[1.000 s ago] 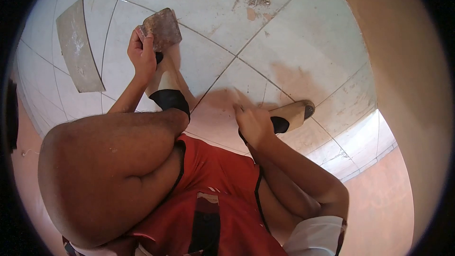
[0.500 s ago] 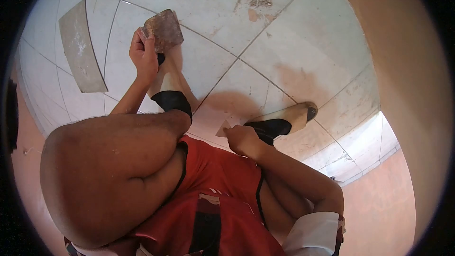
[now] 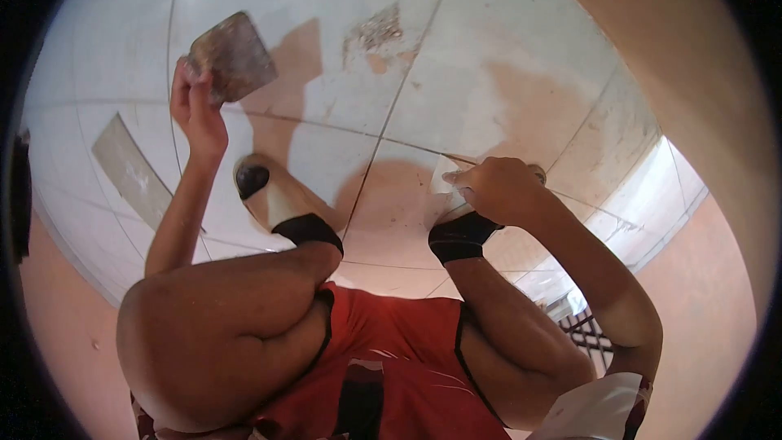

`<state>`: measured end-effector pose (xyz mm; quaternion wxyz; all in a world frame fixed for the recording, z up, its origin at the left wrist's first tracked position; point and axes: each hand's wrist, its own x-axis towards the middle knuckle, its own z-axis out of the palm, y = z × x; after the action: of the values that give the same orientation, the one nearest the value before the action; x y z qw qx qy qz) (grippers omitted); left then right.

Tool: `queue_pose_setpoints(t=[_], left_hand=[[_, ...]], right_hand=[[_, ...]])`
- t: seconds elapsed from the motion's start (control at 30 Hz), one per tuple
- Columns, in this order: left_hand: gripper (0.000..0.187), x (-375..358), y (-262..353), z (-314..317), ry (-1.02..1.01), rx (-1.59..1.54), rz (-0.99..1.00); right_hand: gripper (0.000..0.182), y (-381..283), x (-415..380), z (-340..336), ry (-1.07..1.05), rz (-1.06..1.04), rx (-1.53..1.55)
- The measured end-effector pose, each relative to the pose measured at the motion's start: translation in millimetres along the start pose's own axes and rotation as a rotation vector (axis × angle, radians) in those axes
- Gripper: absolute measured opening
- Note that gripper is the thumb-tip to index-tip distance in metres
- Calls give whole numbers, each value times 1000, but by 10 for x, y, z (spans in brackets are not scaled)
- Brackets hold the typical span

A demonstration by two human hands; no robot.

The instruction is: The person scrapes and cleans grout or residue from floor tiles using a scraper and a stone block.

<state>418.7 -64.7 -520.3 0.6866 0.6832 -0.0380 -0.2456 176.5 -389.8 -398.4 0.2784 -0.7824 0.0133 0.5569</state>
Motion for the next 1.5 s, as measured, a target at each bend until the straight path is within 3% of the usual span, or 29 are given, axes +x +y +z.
queue_pose_setpoints(t=[0.07,0.13,0.23,0.3,0.47,0.53,0.57,0.6,0.67,0.8,0.9,1.03,1.1,1.27,1.33,1.43,1.5], left_hand=[[26,-77,54,132,132,-93,-16],[31,-327,-75,299,249,-95,-170],[31,-719,-139,465,65,-78,-308],[28,-849,-112,562,-81,-75,-399],[20,-630,-184,707,-356,-34,-379],[13,-466,-224,819,-196,62,-334],[20,-310,-229,816,-327,103,-222],[24,-217,-232,837,-284,124,-254],[22,-65,-142,1022,-237,-11,-267],[18,55,-14,1037,-85,-67,-218],[18,-4,-101,855,-7,-22,-209],[17,-266,-200,737,-52,-8,-207],[17,-272,-273,549,-214,70,-23],[21,-215,-71,509,-71,105,20],[24,-172,21,531,-84,171,84],[26,-92,364,898,-441,177,135],[25,9,589,1163,-647,248,204]], right_hand=[[37,19,-106,-60,-12,81,26],[39,29,-190,-10,-19,147,52],[44,-38,-336,288,225,249,219],[49,-146,-518,533,393,458,309],[45,-290,-1064,989,607,752,340],[44,-338,-1292,1255,675,741,404],[43,-328,-1360,1427,812,662,435],[43,-409,-1457,1570,805,686,456],[43,-413,-1554,1738,517,806,519],[42,-381,-1539,2323,571,626,634],[40,-263,-1353,2662,485,621,495],[38,-277,-1122,2896,535,629,439],[39,-205,-1047,3126,645,521,435],[43,-119,-1149,3688,623,582,495],[45,-55,-1123,3841,734,543,605],[46,7,-1078,4054,775,549,556],[45,-61,-1118,3984,925,614,652]])
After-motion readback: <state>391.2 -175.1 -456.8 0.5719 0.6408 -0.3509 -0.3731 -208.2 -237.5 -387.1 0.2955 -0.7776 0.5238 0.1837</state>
